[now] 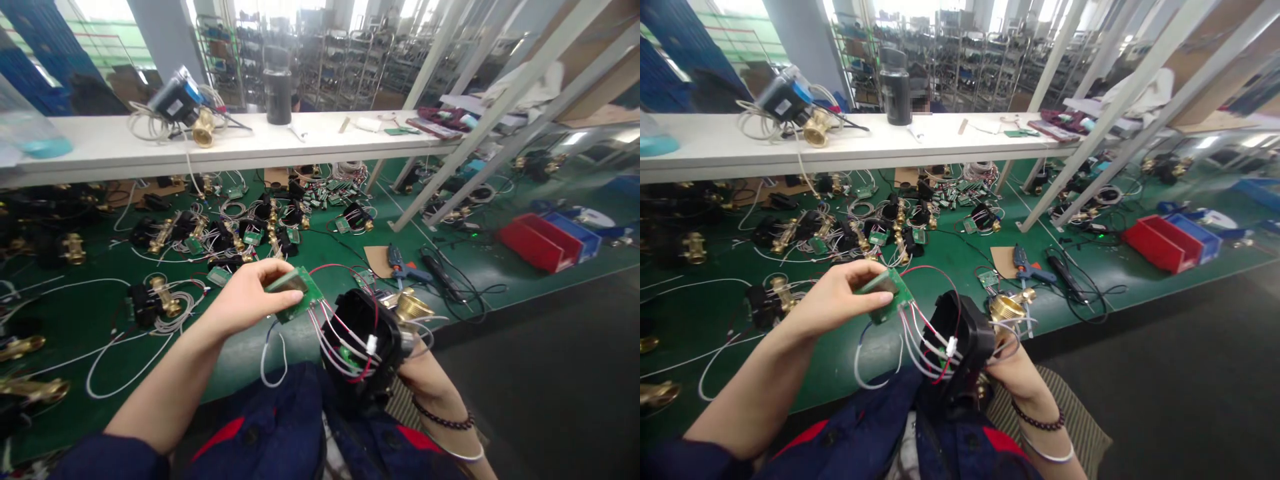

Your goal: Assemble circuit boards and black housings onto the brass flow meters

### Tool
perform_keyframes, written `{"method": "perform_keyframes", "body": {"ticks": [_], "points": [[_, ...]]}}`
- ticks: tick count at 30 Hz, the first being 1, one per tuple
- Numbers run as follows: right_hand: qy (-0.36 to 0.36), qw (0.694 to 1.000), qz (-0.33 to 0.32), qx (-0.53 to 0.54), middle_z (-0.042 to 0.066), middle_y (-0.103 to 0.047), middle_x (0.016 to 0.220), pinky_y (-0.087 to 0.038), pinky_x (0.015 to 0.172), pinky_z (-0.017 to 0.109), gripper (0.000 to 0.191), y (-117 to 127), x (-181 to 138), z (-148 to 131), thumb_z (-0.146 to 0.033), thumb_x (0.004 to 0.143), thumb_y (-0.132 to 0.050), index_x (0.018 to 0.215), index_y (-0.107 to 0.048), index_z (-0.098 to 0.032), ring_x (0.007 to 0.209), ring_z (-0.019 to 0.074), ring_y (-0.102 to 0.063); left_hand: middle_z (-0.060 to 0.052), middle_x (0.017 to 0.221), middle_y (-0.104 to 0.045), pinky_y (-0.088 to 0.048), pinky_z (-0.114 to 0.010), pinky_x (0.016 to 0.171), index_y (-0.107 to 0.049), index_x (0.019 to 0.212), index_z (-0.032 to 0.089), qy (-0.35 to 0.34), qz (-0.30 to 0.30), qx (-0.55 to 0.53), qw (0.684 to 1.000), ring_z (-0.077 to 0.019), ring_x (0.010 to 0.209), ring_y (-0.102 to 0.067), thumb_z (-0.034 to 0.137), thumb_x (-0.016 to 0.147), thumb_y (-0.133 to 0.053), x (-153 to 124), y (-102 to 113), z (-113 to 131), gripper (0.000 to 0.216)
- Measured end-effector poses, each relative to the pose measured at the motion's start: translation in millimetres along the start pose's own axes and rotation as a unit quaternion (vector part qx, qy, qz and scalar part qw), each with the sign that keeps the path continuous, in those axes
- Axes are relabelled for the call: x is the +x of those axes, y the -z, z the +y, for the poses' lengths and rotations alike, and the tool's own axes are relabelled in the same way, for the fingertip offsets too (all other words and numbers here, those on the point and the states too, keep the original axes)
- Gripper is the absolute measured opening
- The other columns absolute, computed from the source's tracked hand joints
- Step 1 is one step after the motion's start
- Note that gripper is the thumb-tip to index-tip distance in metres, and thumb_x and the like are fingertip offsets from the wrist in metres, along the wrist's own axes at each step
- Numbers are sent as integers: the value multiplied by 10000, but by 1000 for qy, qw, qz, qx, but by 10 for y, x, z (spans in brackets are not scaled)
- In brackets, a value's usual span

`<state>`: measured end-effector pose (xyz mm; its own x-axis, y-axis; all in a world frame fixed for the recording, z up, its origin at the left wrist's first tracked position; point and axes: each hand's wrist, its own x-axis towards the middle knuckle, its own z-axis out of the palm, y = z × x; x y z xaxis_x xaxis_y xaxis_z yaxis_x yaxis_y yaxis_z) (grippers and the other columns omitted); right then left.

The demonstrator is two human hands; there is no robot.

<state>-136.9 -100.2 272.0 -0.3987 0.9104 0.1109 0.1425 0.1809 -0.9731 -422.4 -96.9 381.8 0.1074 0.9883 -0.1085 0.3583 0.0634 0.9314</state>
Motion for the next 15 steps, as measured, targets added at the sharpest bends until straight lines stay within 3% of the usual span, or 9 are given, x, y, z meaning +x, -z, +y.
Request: {"method": "perform_keyframes", "body": {"ticks": [3,7,9,12,15], "points": [[-55,994,24,92,70,-728,845,-581,709,356,298,24,26,-6,-385,673,-770,869,-666,-186,741,230,-693,-6,747,-640,-456,-283,680,-617,814,158,-18,-9,94,995,-157,696,-583,328,687,-638,155,12,-171,214],[-70,995,39,65,70,-728,850,-579,698,331,232,57,34,-62,-303,677,-737,859,-673,-174,732,214,-688,29,762,-648,-446,-273,694,-597,1058,213,-65,-38,207,975,-152,707,-595,281,684,-664,293,-65,-351,385],[-68,996,57,29,54,-724,780,-579,653,314,187,66,19,-110,-293,676,-719,812,-669,-175,696,211,-683,8,823,-669,-446,-282,741,-635,949,211,-102,-47,228,967,-165,773,-611,258,699,-670,369,-111,-450,257],[-52,991,111,-59,38,-705,672,-571,574,297,124,73,-23,-165,-284,666,-703,721,-658,-183,600,206,-666,-18,838,-674,-442,-300,794,-631,733,195,-159,-1,261,952,-188,845,-607,199,713,-662,481,-173,-623,37],[21,972,182,-149,53,-719,758,-580,630,322,133,92,-94,-187,-291,694,-681,783,-670,-193,660,225,-679,-24,789,-662,-457,-295,739,-619,742,193,-167,49,268,947,-186,784,-608,196,736,-647,554,-243,-791,28]]}}
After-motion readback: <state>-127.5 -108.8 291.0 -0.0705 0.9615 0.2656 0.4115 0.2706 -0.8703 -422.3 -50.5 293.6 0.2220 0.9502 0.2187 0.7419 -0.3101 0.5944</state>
